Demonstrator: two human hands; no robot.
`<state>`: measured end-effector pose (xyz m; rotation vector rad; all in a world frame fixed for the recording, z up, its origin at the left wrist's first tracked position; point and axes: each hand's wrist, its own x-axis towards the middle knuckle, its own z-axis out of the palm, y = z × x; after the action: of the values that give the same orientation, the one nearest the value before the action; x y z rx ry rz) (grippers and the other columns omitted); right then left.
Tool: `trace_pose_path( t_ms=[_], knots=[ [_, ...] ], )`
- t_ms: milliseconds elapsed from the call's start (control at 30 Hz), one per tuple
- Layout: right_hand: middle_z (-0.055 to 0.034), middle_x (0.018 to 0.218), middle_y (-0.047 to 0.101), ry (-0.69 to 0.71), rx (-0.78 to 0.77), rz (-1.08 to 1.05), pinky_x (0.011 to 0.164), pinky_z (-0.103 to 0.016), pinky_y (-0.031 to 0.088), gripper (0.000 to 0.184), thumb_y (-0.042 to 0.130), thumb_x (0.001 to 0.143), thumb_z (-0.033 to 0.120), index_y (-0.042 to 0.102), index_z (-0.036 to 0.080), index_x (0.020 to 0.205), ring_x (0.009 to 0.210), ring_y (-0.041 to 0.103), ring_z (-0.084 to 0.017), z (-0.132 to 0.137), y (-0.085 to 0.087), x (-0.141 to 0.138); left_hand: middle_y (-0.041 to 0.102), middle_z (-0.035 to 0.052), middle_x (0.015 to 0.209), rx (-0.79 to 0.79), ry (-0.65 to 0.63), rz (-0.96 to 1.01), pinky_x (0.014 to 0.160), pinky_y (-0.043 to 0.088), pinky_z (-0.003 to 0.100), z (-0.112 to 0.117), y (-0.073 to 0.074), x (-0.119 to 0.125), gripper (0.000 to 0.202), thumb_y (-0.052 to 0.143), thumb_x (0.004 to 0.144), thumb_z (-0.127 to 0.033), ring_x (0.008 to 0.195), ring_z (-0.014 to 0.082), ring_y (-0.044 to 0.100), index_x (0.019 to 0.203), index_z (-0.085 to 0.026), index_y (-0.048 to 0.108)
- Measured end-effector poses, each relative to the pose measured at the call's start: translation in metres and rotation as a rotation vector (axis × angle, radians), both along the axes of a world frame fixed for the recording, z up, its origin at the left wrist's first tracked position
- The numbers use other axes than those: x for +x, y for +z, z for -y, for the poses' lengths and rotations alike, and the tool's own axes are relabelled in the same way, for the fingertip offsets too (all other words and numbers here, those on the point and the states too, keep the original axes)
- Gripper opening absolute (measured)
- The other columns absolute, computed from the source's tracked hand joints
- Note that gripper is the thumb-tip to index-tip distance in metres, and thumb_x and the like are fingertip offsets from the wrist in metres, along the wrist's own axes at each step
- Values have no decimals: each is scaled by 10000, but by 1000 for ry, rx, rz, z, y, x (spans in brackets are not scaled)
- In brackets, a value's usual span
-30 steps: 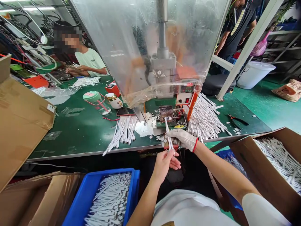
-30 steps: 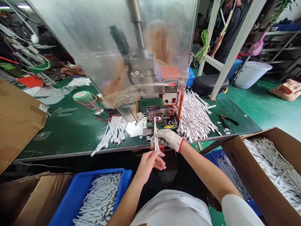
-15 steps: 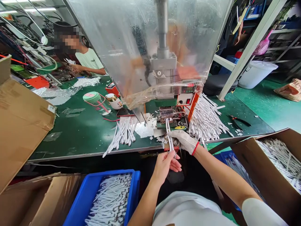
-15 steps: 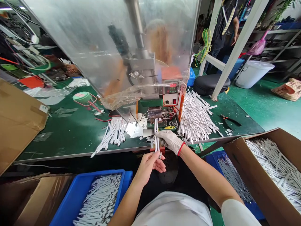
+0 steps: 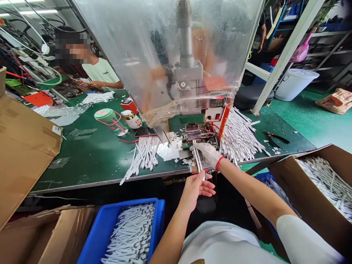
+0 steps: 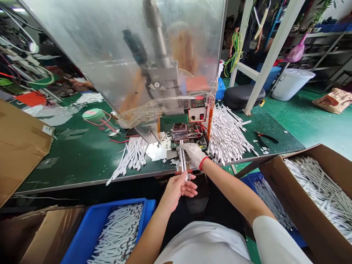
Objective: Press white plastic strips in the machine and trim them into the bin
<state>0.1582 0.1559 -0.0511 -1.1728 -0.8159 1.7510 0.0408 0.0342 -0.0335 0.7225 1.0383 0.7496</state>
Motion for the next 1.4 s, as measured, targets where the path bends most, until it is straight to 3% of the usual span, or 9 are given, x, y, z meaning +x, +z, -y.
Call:
trace_pose_path(
  t_ms=[167,433,733,1033,1167,1233,1333,1400],
  knots=[
    [-61,688,642,-32,-7,-42,412,-234,406,281,612,900,418,619,140,857,521,555,-143,-10,2,-10,716,109,640,39,12,-22,526,536,267,0,-3,1,641,606,773,-724,566,219,710,838,-89,672],
    [-41,598,586,-86,-56,-47,431,-252,443,255,555,934,326,612,130,781,465,529,-136,-10,12,-15,713,100,627,69,16,-58,534,514,246,-1,-6,1,630,603,782,-708,568,197,697,837,-84,678],
    [-39,625,603,-50,27,25,415,-246,422,310,586,901,436,645,144,818,493,535,-143,-11,-3,-12,714,108,615,82,28,-70,555,511,262,0,-7,2,631,597,774,-712,576,202,693,826,-90,685],
    [-18,617,575,-86,66,-19,422,-240,396,331,667,812,472,581,162,735,468,489,-119,10,23,-12,707,99,631,116,55,-57,571,507,258,8,-8,3,588,613,778,-691,588,196,689,814,-105,654],
    [-55,707,622,-11,122,-137,508,-259,474,347,696,787,477,617,139,810,570,586,-152,30,26,4,620,23,553,132,-71,-101,459,412,229,30,-20,-8,546,558,821,-697,443,141,577,808,-154,615],
    [-63,734,630,-69,152,-227,561,-270,505,355,714,780,476,618,137,824,615,601,-154,39,25,12,519,-16,479,208,-97,-230,420,335,222,39,-23,-14,555,538,818,-725,387,107,465,719,-182,588],
    [-30,709,603,-268,202,-398,576,-251,506,313,775,730,391,580,153,788,599,563,-125,51,26,13,457,-17,494,373,11,-415,465,342,222,50,-14,-19,567,598,786,-720,467,98,422,581,-194,545],
    [-3,692,571,-363,218,-532,563,-237,498,319,791,703,346,539,164,771,578,529,-105,55,36,9,485,-10,555,289,80,-373,490,373,217,57,-4,-22,540,682,741,-686,523,102,456,575,-186,563]
  ],
)
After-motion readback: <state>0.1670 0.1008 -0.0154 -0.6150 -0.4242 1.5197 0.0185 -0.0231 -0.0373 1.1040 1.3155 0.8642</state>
